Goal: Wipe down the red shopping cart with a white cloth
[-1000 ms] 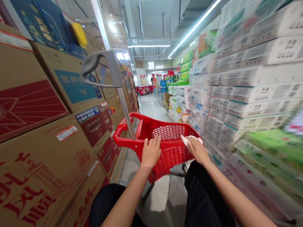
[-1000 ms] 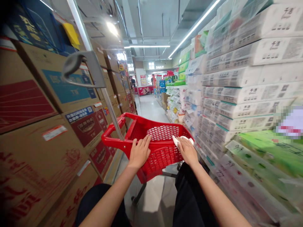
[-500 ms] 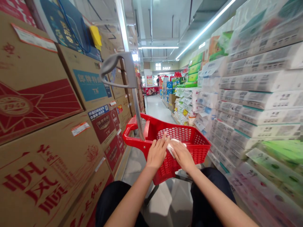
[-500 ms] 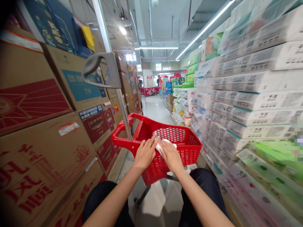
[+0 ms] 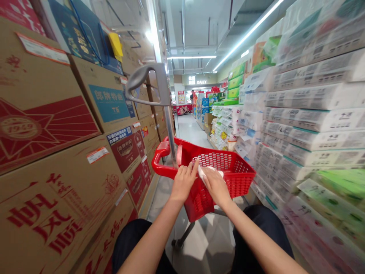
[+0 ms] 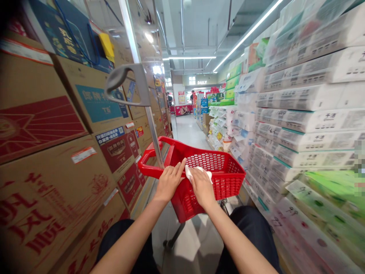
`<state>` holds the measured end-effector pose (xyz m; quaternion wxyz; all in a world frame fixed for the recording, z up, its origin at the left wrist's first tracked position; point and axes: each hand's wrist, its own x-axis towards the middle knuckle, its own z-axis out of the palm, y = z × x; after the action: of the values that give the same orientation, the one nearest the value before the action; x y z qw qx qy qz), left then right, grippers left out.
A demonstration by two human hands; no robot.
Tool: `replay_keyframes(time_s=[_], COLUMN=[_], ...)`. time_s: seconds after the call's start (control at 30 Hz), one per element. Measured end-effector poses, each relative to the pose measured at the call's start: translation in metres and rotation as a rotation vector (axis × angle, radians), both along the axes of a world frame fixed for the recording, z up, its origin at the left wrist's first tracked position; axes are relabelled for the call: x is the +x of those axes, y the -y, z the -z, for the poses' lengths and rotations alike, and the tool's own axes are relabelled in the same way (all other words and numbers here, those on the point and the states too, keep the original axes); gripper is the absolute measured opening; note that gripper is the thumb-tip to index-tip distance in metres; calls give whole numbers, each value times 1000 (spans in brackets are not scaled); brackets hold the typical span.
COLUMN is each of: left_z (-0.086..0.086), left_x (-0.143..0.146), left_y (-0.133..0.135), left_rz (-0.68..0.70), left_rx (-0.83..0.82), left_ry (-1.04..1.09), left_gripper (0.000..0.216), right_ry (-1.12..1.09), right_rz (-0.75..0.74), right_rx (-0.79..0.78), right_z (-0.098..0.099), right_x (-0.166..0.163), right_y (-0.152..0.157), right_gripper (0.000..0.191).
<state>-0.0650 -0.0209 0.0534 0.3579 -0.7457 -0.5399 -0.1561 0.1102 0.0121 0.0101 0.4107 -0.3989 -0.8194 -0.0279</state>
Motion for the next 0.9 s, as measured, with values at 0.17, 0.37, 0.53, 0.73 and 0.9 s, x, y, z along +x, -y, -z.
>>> replay_keyframes(time_s=[0.17,0.37,0.53,0.73,0.9], left_z=[-2,-5,-5,0,0], left_x=[2,-3,0,8,7], left_y=[4,7,7,5,4], left_rz=[-37,-19,-10,14,-6], left_rx=[42,-25,-43,-36,-9], left_ry=[-15,-4,0,37,13], left_gripper=[74,88,86,84,77], right_ry=[-43,41,44,-19,-98], right_rz=[-129,-24,165,74,-125], right_rx=[16,-9,-41,-14,-2], right_z=[-11,15,28,7,-21], right_x=[-29,56,115,45,-23], right_y=[10,-11,-24,-4,17], right_gripper=[46,45,46,45,44])
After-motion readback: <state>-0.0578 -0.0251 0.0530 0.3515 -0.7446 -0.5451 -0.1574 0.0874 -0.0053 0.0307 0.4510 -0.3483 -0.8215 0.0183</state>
